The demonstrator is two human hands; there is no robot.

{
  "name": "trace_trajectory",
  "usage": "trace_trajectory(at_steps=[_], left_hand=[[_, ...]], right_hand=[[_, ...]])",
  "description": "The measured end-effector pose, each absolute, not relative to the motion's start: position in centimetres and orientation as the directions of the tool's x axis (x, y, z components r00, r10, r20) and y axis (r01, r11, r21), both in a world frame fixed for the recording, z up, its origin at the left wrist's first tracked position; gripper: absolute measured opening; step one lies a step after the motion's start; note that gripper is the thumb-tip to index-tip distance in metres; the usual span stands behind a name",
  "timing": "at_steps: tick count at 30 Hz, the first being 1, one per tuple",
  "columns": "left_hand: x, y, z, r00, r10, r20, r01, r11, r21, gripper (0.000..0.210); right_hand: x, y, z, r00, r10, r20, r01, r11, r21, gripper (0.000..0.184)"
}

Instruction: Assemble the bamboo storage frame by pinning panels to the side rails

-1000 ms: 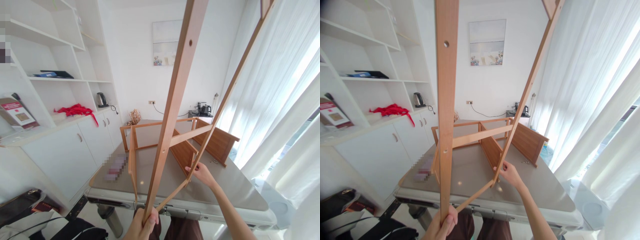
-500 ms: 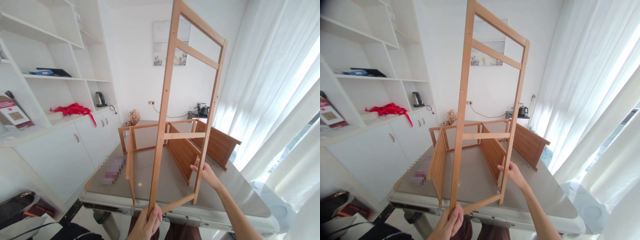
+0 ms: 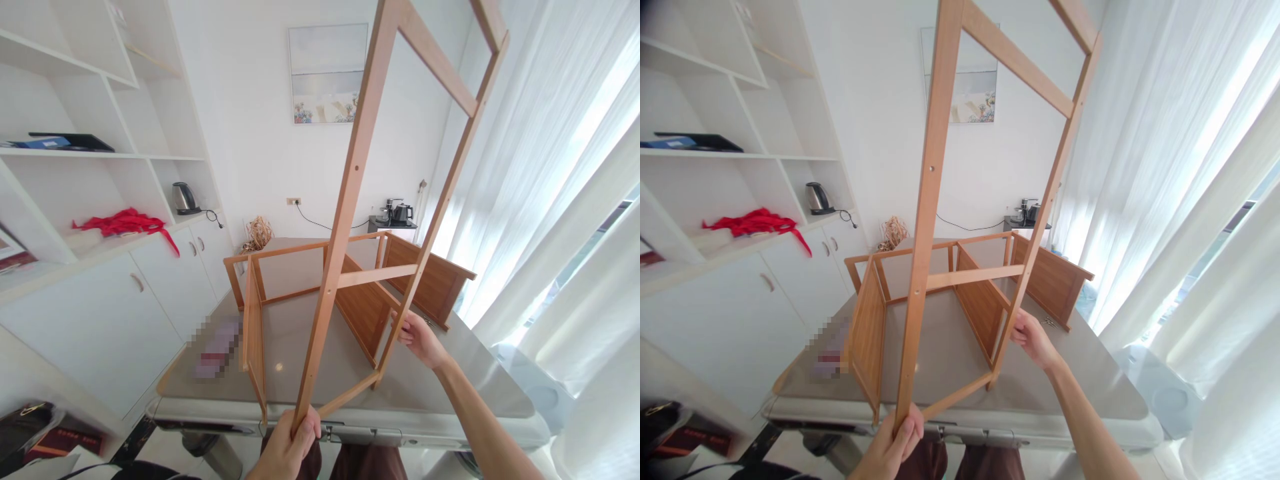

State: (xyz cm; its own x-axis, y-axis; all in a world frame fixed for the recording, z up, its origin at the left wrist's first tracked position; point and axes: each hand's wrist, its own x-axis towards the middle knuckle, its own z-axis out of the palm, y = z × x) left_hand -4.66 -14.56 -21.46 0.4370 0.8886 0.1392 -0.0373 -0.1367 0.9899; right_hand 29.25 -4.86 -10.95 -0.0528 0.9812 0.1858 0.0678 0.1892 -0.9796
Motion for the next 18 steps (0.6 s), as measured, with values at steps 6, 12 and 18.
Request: trace_trajectory(at_steps=[6, 12, 18], left_hand=[[-4.0, -14.2, -20.5, 0.43, 0.897, 0.106, 0.007, -0.121, 0.993, 0.059], [-3.5, -13.8, -20.9, 0.462, 0.873, 0.154, 0.152, -0.249, 0.957, 0.066], [-3.3, -13.8, -21.5, 0.485, 0.86, 0.16, 0.13, -0.251, 0.959, 0.065]], right_hand=[[28.3, -4.0, -6.5, 0.132, 0.912, 0.389, 0.131, 0.372, -0.919, 0.062], [26.9, -1.7, -5.5, 0.196, 0.862, 0.467, 0.197, 0.432, -0.88, 0.042], [26.4, -1.8, -5.6, 0.246, 0.815, 0.524, 0.161, 0.499, -0.852, 0.046]])
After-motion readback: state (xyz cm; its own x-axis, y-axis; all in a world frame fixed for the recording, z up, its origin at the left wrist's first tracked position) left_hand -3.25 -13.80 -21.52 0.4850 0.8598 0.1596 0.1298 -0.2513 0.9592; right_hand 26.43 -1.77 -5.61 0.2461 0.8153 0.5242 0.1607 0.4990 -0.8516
